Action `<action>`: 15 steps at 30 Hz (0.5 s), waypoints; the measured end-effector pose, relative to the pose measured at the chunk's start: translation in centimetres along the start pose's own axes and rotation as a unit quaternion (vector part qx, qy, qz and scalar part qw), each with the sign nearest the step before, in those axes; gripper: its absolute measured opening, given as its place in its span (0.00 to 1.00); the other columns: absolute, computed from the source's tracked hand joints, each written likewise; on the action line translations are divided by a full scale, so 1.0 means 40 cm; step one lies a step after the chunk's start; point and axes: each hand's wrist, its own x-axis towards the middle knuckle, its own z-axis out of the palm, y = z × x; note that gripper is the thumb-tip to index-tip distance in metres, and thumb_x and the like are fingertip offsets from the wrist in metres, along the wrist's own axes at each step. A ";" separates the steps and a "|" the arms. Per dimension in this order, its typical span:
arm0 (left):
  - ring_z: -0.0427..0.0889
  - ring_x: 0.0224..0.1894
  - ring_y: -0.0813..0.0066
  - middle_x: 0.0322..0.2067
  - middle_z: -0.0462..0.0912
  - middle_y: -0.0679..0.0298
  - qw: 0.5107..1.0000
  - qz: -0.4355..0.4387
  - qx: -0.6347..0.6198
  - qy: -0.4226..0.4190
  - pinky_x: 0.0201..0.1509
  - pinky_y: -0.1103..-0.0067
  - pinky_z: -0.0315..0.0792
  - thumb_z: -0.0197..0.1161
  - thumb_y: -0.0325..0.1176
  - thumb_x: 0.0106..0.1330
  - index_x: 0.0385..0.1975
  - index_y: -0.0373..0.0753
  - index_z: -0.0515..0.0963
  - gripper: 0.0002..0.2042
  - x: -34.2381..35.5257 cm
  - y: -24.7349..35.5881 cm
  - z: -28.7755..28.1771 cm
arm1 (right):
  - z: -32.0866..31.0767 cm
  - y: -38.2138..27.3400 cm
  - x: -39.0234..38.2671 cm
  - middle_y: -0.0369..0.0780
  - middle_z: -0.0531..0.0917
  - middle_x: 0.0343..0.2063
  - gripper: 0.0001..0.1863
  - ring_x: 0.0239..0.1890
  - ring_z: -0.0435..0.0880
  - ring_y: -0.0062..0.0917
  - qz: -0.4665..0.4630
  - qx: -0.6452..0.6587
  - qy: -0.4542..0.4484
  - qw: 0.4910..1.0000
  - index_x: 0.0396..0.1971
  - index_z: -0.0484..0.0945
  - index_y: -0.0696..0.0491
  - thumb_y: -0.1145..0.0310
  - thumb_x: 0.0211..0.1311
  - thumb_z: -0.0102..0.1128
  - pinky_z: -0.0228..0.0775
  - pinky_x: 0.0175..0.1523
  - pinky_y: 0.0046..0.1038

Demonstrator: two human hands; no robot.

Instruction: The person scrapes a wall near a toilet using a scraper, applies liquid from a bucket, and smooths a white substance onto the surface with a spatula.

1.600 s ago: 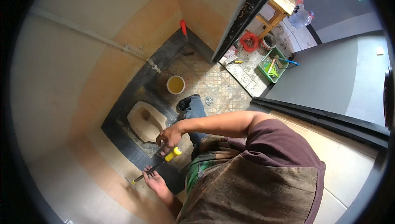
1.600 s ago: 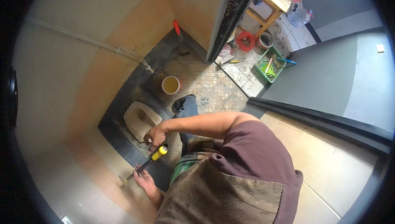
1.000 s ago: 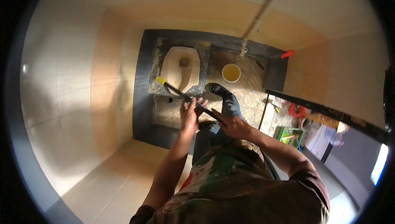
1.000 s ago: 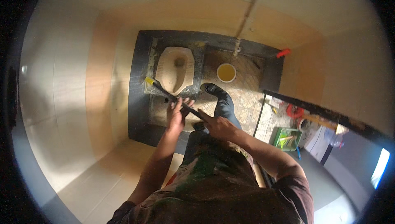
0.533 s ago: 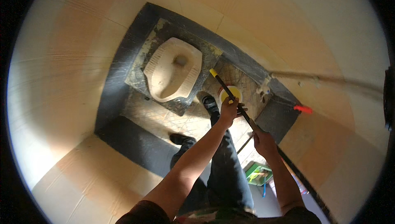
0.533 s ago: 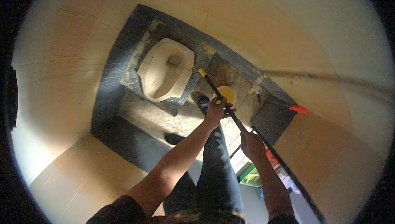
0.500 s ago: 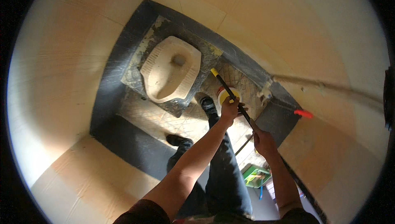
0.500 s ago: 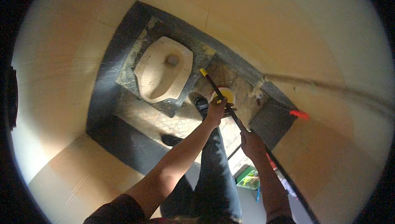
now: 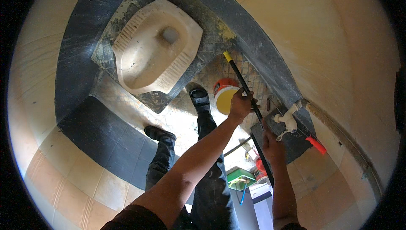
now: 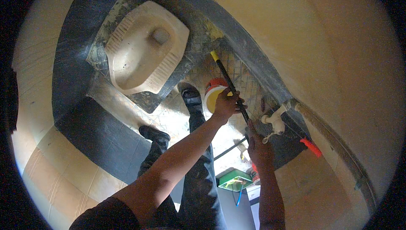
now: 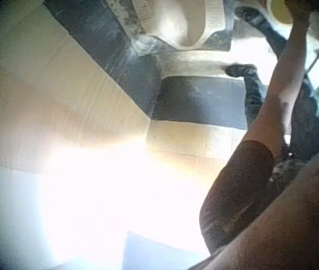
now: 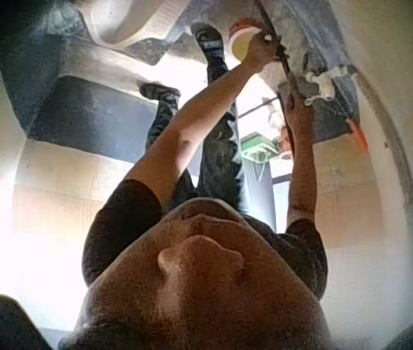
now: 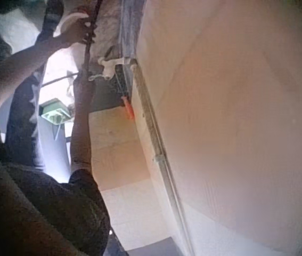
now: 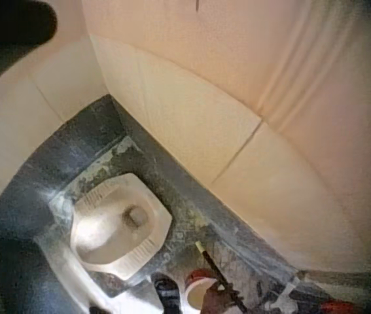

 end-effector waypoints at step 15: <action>0.88 0.30 0.62 0.32 0.84 0.51 0.999 0.019 0.037 0.016 0.33 0.67 0.86 0.57 0.32 0.74 0.64 0.34 0.65 0.21 0.018 -0.009 -0.064 | 0.092 -0.052 0.010 0.48 0.80 0.25 0.37 0.26 0.82 0.39 0.044 -0.019 -0.040 0.998 0.75 0.57 0.39 0.74 0.68 0.56 0.75 0.33 0.40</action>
